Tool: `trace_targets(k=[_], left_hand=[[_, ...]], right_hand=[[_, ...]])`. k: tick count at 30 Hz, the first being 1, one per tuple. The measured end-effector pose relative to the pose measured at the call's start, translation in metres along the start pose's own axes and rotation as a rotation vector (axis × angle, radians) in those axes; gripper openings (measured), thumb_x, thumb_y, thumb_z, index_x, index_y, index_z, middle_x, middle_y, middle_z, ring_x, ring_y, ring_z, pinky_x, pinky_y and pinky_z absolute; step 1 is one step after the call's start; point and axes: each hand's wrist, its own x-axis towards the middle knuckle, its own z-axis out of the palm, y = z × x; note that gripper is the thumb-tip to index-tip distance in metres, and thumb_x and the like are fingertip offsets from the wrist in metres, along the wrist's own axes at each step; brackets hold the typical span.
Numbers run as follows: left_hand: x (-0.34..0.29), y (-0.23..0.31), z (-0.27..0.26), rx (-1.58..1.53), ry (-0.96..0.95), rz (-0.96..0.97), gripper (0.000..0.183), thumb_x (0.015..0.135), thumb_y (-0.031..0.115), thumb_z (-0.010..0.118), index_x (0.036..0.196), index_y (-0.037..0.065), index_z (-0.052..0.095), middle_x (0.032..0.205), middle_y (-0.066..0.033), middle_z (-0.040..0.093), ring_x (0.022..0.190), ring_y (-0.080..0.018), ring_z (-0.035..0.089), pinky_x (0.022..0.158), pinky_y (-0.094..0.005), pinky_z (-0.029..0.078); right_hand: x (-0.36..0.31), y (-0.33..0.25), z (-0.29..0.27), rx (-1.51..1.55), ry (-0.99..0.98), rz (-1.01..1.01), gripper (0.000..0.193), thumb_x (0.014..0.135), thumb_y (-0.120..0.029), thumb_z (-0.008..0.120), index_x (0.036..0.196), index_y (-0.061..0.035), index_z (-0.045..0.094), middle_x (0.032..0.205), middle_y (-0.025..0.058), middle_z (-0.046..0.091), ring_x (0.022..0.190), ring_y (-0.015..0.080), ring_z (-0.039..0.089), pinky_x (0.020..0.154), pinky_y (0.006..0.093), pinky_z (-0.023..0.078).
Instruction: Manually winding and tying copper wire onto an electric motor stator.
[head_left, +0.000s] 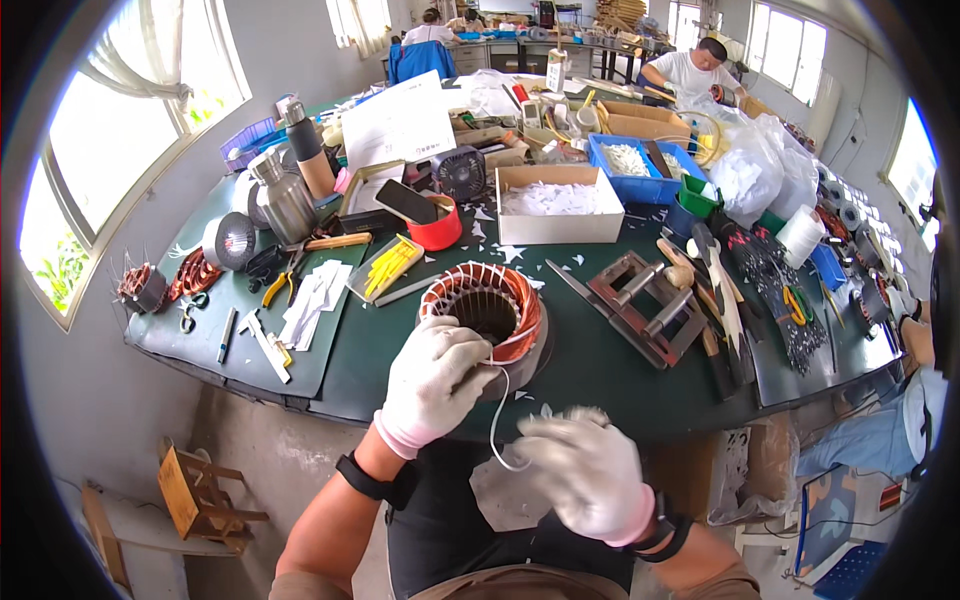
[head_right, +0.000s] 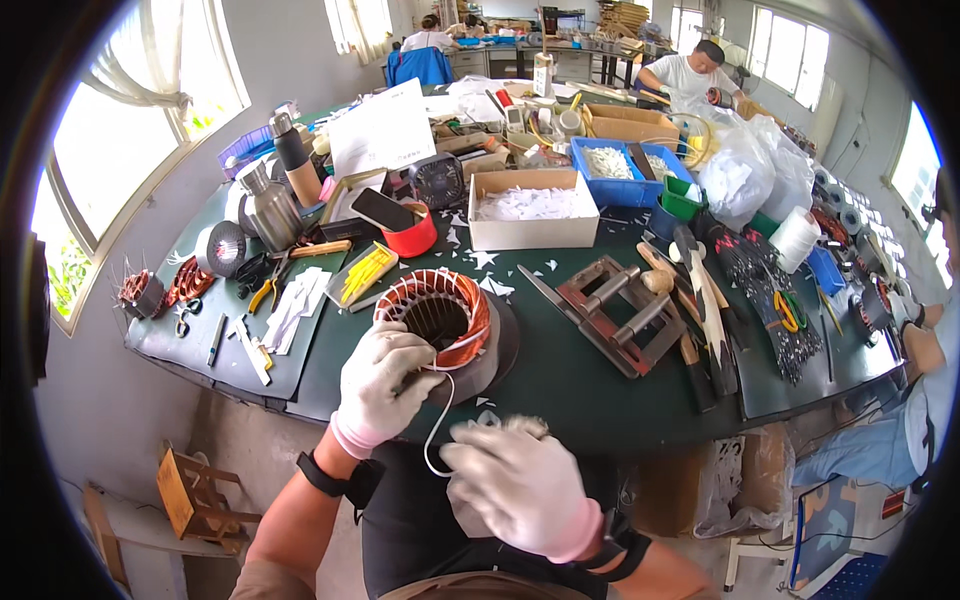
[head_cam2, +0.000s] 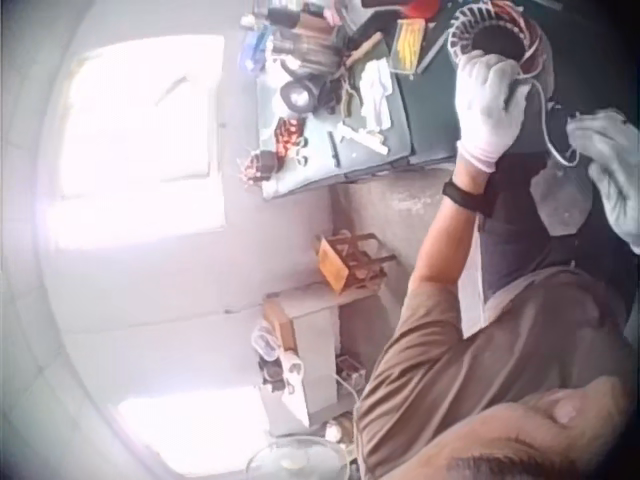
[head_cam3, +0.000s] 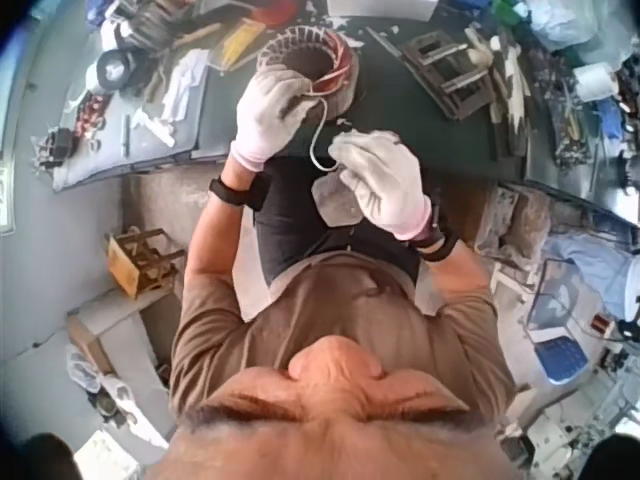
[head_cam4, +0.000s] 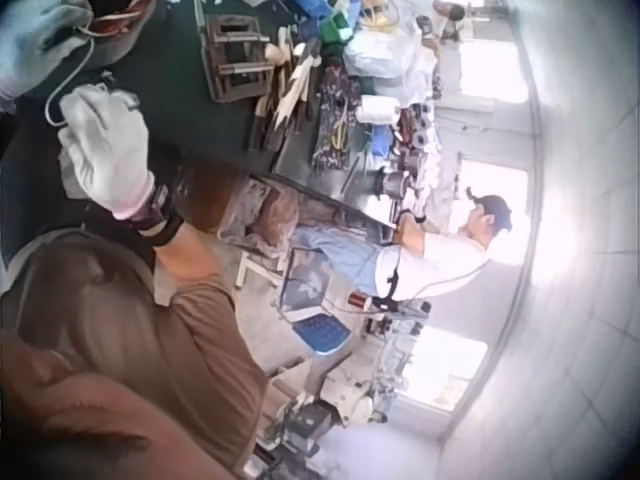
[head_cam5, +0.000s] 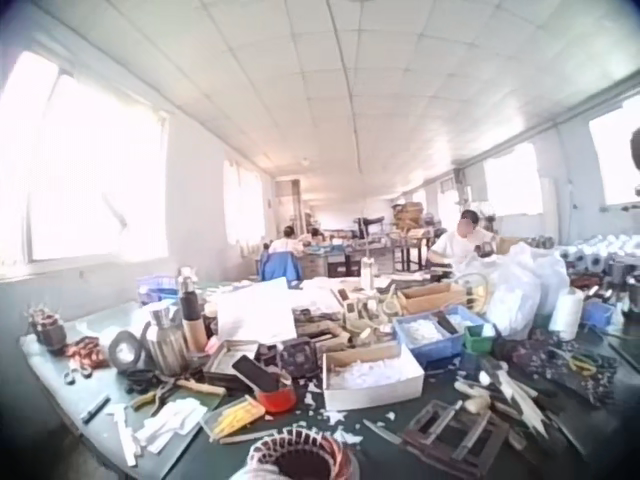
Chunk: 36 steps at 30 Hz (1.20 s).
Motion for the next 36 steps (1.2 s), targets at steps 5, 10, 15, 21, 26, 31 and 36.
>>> trace_targets(k=[5,10,15,21,26,31,36], left_hand=[[-0.002,-0.007,-0.004,-0.012,-0.031,0.018,0.038,0.068,0.0,0.091,0.101,0.005,0.074,0.099,-0.0095,0.073,0.096,-0.0343,0.071,0.089,-0.043,0.059],[0.003,-0.004,-0.007,-0.005,-0.049,0.008,0.039,0.067,0.001,0.091,0.102,0.005,0.075,0.1,-0.0093,0.073,0.098,-0.0332,0.071,0.091,-0.044,0.058],[0.013,-0.009,-0.017,-0.03,-0.106,0.041,0.04,0.068,0.004,0.091,0.105,0.005,0.075,0.1,-0.0101,0.073,0.097,-0.0333,0.07,0.092,-0.0445,0.057],[0.049,-0.029,-0.032,0.005,-0.601,0.104,0.044,0.077,0.021,0.086,0.117,0.006,0.077,0.102,-0.0113,0.073,0.095,-0.0326,0.068,0.102,-0.0464,0.05],[0.045,-0.011,-0.042,0.237,-0.443,-0.03,0.077,0.068,0.036,0.094,0.134,0.005,0.069,0.133,-0.0195,0.068,0.135,-0.0421,0.057,0.121,-0.0553,0.038],[0.024,0.022,-0.016,0.397,-0.181,0.041,0.089,0.072,0.008,0.082,0.154,0.001,0.049,0.149,-0.02,0.061,0.143,-0.0431,0.053,0.121,-0.0622,0.037],[0.011,0.021,-0.009,0.016,-0.181,-0.147,0.091,0.073,-0.012,0.081,0.156,-0.004,0.046,0.127,-0.0183,0.073,0.119,-0.04,0.068,0.104,-0.0464,0.054]], right_hand=[[-0.029,0.028,-0.004,0.058,-0.028,0.695,0.034,0.104,0.001,0.059,0.138,-0.0011,0.063,0.089,0.0181,0.071,0.078,0.0367,0.073,0.07,0.0395,0.058],[-0.028,0.043,0.031,-0.213,-0.072,0.282,0.018,0.098,-0.002,0.067,0.114,-0.0042,0.061,0.087,0.0144,0.072,0.069,0.0358,0.072,0.062,0.0442,0.057],[-0.007,0.054,0.047,-0.209,-0.189,0.269,0.019,0.097,-0.008,0.071,0.114,-0.0053,0.062,0.086,0.0133,0.073,0.072,0.0353,0.074,0.064,0.0438,0.059],[0.004,0.057,0.044,0.116,-0.177,0.543,0.031,0.092,-0.016,0.083,0.113,-0.0067,0.063,0.086,0.0124,0.075,0.079,0.0353,0.075,0.068,0.0424,0.059],[0.024,0.037,0.035,-0.162,0.046,0.176,0.041,0.089,-0.012,0.085,0.126,-0.006,0.068,0.107,0.0131,0.075,0.079,0.0279,0.076,0.065,0.037,0.058],[0.044,0.045,0.021,0.961,-0.086,0.652,0.056,0.101,-0.008,0.074,0.152,-0.0032,0.053,0.112,0.0119,0.073,0.073,0.0109,0.069,0.061,0.0271,0.054],[0.005,0.051,0.021,0.16,0.072,0.538,0.009,0.1,0.0,0.069,0.108,0.0005,0.074,0.082,0.0103,0.072,0.066,0.0176,0.069,0.059,0.0312,0.053]])
